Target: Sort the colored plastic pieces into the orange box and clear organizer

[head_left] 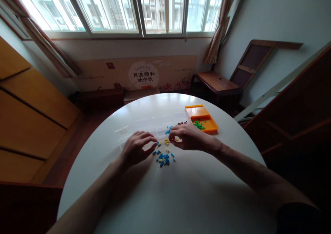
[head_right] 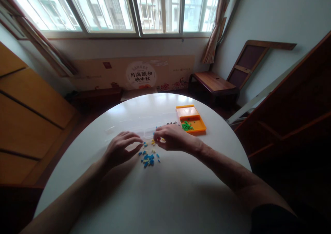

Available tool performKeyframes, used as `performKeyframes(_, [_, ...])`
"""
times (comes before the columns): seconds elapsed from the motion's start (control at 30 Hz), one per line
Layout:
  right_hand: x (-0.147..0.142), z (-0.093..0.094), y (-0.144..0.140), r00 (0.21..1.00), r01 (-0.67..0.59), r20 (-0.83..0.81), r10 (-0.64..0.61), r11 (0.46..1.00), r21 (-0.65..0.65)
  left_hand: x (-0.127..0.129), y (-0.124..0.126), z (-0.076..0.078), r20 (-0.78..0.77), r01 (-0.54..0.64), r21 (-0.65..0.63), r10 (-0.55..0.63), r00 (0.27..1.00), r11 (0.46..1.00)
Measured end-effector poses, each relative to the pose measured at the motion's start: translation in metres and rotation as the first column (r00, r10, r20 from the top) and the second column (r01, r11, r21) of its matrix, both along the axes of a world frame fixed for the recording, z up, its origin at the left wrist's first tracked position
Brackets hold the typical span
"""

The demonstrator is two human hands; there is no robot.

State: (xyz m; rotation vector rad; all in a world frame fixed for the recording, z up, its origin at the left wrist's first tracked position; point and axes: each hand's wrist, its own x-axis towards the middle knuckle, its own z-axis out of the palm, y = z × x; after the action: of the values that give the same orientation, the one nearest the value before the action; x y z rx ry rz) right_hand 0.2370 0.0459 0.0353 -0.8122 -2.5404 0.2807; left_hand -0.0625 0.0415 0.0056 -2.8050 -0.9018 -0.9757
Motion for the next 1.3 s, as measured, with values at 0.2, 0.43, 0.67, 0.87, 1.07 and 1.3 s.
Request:
performKeyframes(0.2, [-0.001, -0.042, -0.031, 0.986, 0.128, -0.111, -0.124, 0.991, 0.034, 0.010, -0.007, 0.001, 0.011, 0.177, -0.134, -0.177, 0.984, 0.975])
performKeyframes(0.43, [0.005, -0.053, -0.035, 0.981, 0.116, -0.152, -0.122, 0.992, -0.049, 0.015, -0.012, 0.004, 0.021, 0.204, -0.270, -0.206, 0.978, 0.941])
performKeyframes(0.67, [0.002, -0.048, -0.038, 0.980, 0.112, -0.159, -0.123, 0.991, -0.076, 0.016, -0.014, 0.009, 0.025, 0.205, -0.334, -0.208, 0.978, 0.920])
performKeyframes(0.87, [0.009, -0.044, -0.038, 0.987, 0.064, -0.144, -0.072, 0.996, -0.057, 0.014, -0.011, 0.003, 0.039, 0.182, -0.316, -0.179, 0.983, 0.931])
performKeyframes(1.07, [0.013, -0.043, -0.035, 0.993, 0.028, -0.108, -0.038, 0.996, -0.089, 0.013, -0.012, 0.004, 0.021, 0.178, -0.348, -0.182, 0.983, 0.921])
performKeyframes(1.3, [0.012, -0.054, -0.028, 0.990, -0.009, -0.138, 0.002, 0.999, -0.048, 0.011, -0.007, -0.006, 0.021, 0.176, -0.306, -0.178, 0.984, 0.936])
